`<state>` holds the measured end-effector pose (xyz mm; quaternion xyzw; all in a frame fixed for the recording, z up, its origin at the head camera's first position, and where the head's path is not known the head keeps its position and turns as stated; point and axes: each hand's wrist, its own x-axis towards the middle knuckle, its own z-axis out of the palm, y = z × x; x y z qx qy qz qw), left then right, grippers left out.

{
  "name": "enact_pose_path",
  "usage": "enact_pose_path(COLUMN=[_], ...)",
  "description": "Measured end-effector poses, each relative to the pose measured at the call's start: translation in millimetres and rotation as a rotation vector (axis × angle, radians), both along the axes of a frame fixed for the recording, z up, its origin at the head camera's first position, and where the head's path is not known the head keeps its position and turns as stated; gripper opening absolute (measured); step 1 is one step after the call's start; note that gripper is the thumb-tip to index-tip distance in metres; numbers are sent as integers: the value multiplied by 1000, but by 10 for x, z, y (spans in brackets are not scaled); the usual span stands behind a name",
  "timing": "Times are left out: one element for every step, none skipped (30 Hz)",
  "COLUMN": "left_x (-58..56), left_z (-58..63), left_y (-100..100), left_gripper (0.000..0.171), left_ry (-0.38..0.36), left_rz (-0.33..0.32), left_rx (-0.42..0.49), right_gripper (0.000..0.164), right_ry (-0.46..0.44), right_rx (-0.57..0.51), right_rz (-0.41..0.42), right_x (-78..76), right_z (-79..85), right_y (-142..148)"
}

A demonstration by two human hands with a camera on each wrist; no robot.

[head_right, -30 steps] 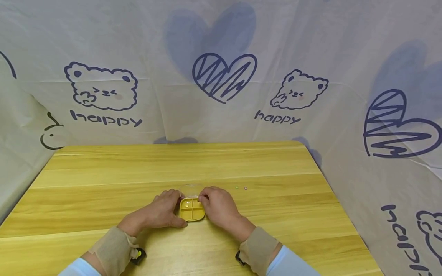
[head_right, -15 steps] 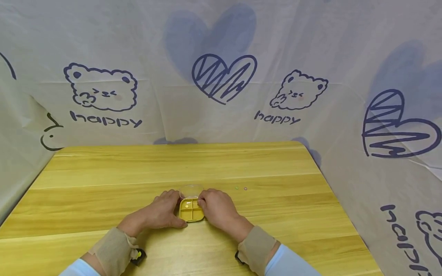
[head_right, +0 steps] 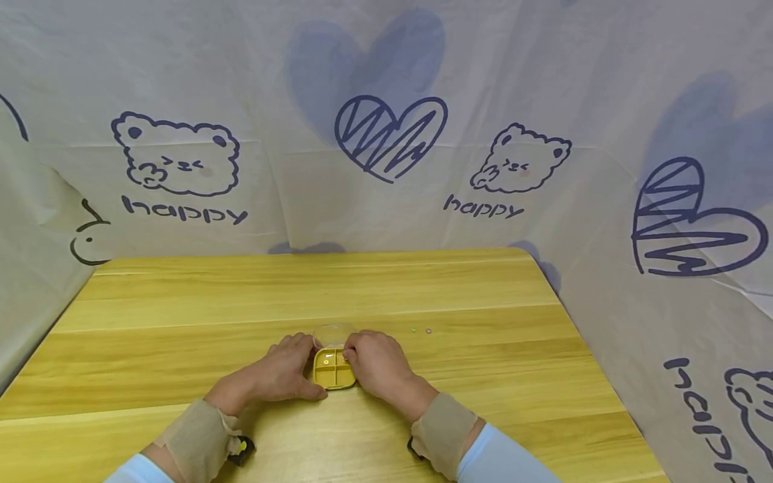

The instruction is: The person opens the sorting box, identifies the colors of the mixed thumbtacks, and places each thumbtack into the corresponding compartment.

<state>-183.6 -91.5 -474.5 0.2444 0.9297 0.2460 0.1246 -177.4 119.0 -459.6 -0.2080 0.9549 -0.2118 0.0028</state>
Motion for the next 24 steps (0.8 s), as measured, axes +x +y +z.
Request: enact_pose_path(left_x=[0,-1,-1,-2,-3,-5,-5,-6,-7,-6,-6,-4,-3,-3,-2,-3,-4,-5,-7,-8,-9,-9,-9,-9], left_z=[-2,-5,-7,-10,-13,-16,-19,-21,-21,-20,-19,-15,-13,-11,-8,-8,-10,-11,-15,-16,-16,-17,-17,-17], left_y=[-3,-5,-7,-8,-9,-10,-11,-12,-14,-13,-13,-12,-12,-11,-11,-10,-11,-11,-13,-13,-15,-15,-16,-18], left_gripper=[67,67,67,68,68,68,68,68,68,68,68,68,68,68,68,68,68,68,68,68,68,68,68,68], left_ry=[-1,0,0,2,2,2,1,2,2,2,2,1,2,2,2,2,2,1,1,0,-1,-2,-3,-5], left_rz=[0,2,2,3,3,4,4,5,5,5,5,3,3,2,2,1,1,1,1,1,1,1,0,1], left_rx=[2,4,7,9,11,15,17,16,17,17,17,18,16,18,18,17,16,16,14,15,16,17,20,21], right_gripper=[12,12,11,11,11,11,11,11,12,12,12,12,12,12,12,12,13,13,13,13,13,13,13,13], right_ry=[-7,-15,-24,-34,-45,-53,-60,-65,-70,-65,-53,-37,-15,15,51,91,125,150,168,175,169,153,131,103], right_rx=[-6,-13,-22,-30,-37,-43,-46,-49,-53,-50,-48,-49,-46,-38,-23,-4,13,32,58,77,88,94,98,100], right_rz=[-4,-8,-13,-21,-31,-39,-47,-57,-72,-90,-106,-123,-143,-163,-179,-191,-203,-213,-220,-221,-224,-223,-223,-222], right_x=[1,1,2,2,0,-3,-11,-25,-41,-61,-86,-115,-145,-175,-205,-237,-266,-291,-315,-338,-356,-372,-385,-396], right_z=[3,4,8,10,16,23,33,42,56,67,80,88,94,94,93,86,76,65,52,38,28,14,3,-7], right_y=[8,21,39,62,89,123,163,206,251,300,354,410,468,527,586,646,706,763,814,863,901,936,963,983])
